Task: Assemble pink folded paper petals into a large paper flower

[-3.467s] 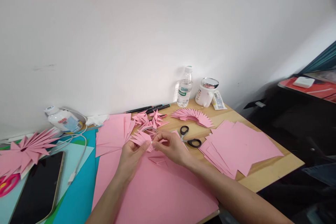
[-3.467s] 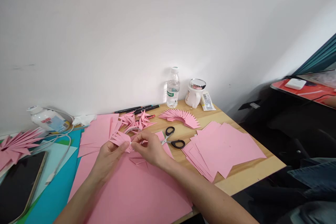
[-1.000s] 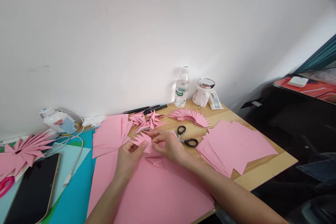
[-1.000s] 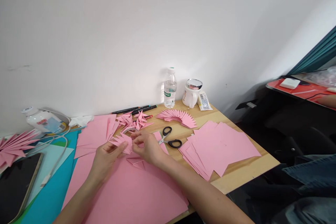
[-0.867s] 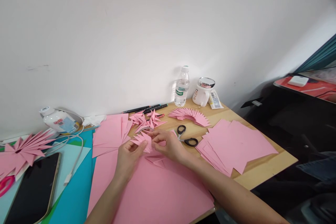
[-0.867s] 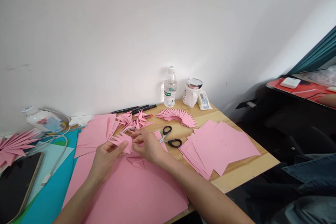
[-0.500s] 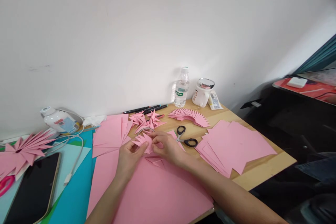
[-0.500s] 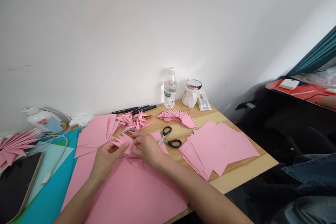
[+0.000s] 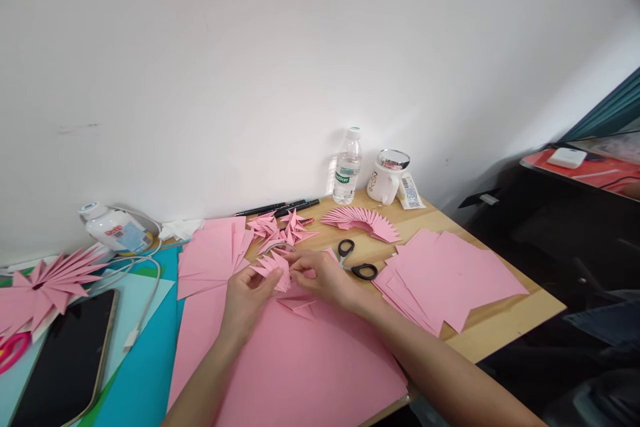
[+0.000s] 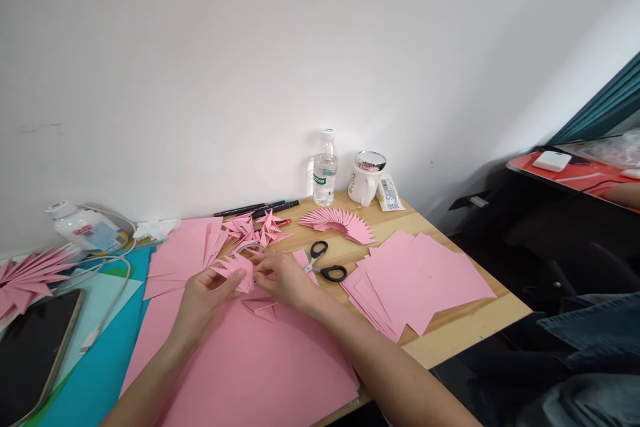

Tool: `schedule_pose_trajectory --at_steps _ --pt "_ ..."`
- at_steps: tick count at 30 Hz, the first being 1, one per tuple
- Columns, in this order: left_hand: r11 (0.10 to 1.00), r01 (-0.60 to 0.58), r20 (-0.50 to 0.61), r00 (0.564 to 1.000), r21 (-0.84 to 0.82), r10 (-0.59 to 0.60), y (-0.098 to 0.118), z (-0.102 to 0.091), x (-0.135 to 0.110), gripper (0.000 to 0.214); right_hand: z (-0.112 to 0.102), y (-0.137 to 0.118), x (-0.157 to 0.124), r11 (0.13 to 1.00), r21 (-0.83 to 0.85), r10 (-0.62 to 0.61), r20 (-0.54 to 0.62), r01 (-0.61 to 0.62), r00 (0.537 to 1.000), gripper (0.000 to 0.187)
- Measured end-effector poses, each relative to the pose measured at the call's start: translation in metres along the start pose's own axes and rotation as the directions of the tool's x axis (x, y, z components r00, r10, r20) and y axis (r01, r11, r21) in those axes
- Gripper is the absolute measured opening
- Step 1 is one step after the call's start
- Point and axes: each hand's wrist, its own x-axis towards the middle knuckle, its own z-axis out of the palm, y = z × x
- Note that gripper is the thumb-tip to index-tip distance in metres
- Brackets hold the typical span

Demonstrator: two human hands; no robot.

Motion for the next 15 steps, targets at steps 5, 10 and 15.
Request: schedule_pose_trajectory --at_steps 5,10,15 --pt "0.997 0.037 0.015 0.999 -0.07 -0.036 -0.0024 -0.0019 0.0009 0.032 0.0022 0.0019 0.0 0.999 0.014 0.05 0.026 -0.051 0.998 0.022" --pt "0.992 0.067 0.026 0.998 -0.108 -0.065 -0.0019 -0.002 0.001 0.035 0.004 0.0051 -0.0006 0.987 0.108 0.117 0.02 -0.119 0.993 0.02" --pt "0.961 0.16 0.054 0.987 -0.224 -0.151 0.0027 -0.0003 -0.001 0.036 0.006 0.01 -0.001 0.971 0.159 0.179 -0.002 -0.176 0.984 0.014"
